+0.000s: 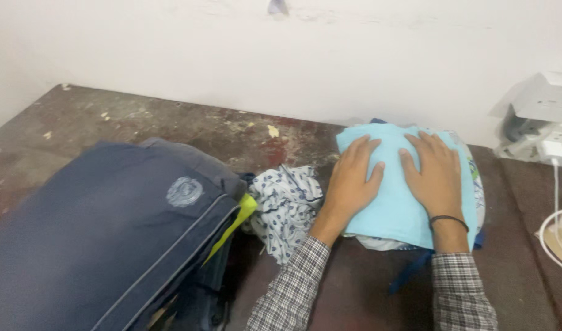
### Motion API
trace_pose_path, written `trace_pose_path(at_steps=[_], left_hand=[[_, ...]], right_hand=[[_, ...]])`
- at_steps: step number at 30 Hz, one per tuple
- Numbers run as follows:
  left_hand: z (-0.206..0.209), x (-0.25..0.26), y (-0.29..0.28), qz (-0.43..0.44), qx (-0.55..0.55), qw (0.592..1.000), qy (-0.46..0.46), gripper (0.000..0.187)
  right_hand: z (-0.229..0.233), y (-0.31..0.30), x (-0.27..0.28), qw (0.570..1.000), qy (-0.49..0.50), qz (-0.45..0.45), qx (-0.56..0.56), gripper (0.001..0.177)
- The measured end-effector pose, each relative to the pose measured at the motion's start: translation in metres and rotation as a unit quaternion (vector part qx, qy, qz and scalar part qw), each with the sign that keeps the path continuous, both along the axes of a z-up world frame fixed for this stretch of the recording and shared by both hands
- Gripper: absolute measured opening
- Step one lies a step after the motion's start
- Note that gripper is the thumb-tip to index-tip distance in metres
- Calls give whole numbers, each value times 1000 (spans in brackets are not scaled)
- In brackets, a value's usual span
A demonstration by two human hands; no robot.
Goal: The person folds various clothing items one by one on a worn wooden table, including shirts, pants, and jeans. Each item is smoothed and placed into a growing stack. The person handles the items by hand and completes the task with a thumbs-up gesture.
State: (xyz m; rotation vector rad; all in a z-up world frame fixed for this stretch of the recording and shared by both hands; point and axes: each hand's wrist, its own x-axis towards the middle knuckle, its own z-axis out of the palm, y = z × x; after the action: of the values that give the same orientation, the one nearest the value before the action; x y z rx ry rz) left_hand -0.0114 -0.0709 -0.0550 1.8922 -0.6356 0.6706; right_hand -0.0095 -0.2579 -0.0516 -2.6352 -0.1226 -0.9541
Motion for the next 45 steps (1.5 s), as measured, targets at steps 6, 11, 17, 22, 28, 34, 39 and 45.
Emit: trace_pose_path(at_steps=[6,11,17,22,28,34,39,45], left_hand=[[-7,-25,43,-26,-94,993,70,32],[-35,-55,81,-93,-126,972,177,31],[-72,-55,79,-164,-214,945,185,23],[-92,-41,70,-134,-212,962,111,10],[-107,-33,70,-149,-226,954,128,18],[-105,-25,55,-175,-237,948,117,24],[-103,-33,53,-155,-215,955,135,23],[-99,-33,58,-159,-198,959,123,27]], right_hand=[[17,2,-8,997,6,55,62,40],[71,47,-43,992,-70,106,27,25],[129,145,-126,955,-88,271,79,24],[149,222,-179,909,-56,405,82,33],[154,290,-186,824,-23,566,12,69],[134,329,-186,804,41,588,-76,101],[127,329,-184,821,54,562,-82,84],[124,330,-182,831,3,555,-40,66]])
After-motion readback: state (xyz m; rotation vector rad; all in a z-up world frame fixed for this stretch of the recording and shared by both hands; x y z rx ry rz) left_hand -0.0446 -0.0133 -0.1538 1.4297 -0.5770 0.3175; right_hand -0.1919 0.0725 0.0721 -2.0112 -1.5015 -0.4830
